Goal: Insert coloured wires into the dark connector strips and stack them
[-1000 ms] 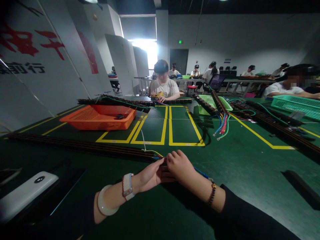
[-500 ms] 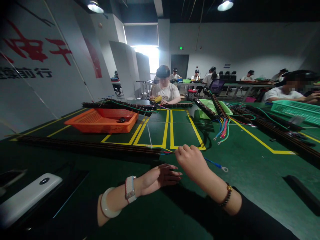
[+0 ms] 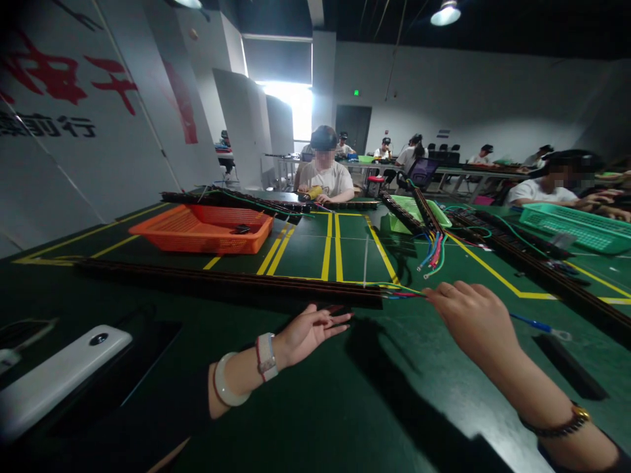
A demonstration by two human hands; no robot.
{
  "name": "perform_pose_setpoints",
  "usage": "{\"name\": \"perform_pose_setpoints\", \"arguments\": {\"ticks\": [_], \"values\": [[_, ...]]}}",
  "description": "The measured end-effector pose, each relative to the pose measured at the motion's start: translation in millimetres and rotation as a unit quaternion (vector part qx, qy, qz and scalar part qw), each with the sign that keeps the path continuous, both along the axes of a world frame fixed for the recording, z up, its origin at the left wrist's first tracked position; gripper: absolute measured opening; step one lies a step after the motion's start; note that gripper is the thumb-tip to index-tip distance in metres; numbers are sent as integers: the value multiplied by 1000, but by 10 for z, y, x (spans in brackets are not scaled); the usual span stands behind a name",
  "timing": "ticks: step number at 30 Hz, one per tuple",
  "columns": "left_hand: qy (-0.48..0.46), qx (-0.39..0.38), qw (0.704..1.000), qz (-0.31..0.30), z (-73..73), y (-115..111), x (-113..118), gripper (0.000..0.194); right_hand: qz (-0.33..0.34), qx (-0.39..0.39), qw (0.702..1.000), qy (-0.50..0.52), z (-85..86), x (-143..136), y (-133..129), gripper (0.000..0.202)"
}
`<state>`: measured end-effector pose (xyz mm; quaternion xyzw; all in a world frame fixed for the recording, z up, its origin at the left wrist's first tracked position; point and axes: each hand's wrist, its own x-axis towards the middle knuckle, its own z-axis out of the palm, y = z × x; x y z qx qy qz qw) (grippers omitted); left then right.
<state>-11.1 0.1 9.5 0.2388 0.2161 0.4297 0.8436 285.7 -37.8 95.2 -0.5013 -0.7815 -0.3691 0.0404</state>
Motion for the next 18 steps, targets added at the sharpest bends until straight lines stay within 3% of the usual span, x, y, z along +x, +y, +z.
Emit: {"name": "perform_pose_setpoints", "arguments": {"ticks": [5,8,11,14,18], "values": [[-13,-61,997,-55,35,-31,-29,44,-32,-48,998,21,-126,165,-78,31],[-13,-70,996,-57,19,-21,-34,45,-19,-25,998,51,9,-2,-80,35],[-10,-44,996,-72,-39,-5,-31,34,6,29,993,112,267,-437,-44,43],[-33,7,997,-76,-116,7,-30,29,101,-26,980,168,419,-1079,103,49],[-45,52,993,-100,-210,27,-26,31,179,-159,958,160,250,-1974,521,67]]}}
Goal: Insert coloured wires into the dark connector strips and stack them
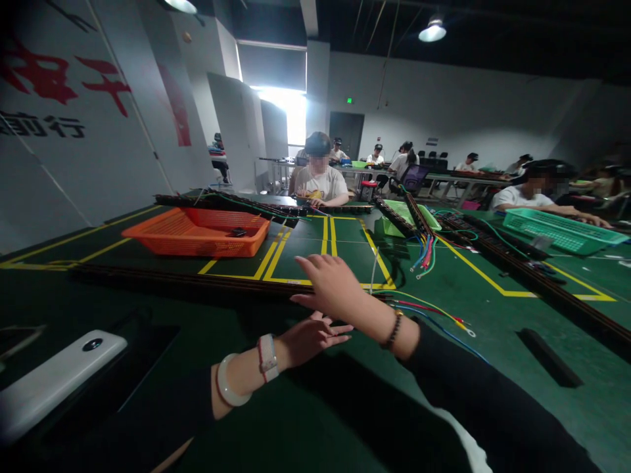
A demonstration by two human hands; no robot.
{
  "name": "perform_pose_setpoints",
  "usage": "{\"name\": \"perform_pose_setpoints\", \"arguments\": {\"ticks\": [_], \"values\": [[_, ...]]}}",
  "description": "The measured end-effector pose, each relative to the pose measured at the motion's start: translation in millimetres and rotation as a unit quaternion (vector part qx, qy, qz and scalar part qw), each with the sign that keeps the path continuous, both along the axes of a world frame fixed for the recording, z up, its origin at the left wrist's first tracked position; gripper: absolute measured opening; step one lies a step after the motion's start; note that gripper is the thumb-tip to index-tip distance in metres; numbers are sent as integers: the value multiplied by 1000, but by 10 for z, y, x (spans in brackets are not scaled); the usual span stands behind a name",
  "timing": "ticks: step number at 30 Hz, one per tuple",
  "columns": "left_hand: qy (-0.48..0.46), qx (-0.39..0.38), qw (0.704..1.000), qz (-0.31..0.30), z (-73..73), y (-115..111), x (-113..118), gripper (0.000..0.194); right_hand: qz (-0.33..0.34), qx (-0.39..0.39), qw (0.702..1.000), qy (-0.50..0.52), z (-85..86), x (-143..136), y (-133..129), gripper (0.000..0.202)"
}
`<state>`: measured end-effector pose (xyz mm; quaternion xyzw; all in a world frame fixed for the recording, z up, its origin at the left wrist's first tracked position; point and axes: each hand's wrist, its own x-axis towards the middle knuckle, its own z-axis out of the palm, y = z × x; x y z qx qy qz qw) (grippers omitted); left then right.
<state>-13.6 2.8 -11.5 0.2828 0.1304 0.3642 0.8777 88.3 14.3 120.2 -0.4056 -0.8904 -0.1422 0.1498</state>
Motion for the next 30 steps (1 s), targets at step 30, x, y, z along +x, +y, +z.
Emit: {"name": "perform_pose_setpoints", "arguments": {"ticks": [30], "values": [[71,17,997,11,85,-48,-9,53,-144,-26,989,10,-68,1648,-576,53]]}}
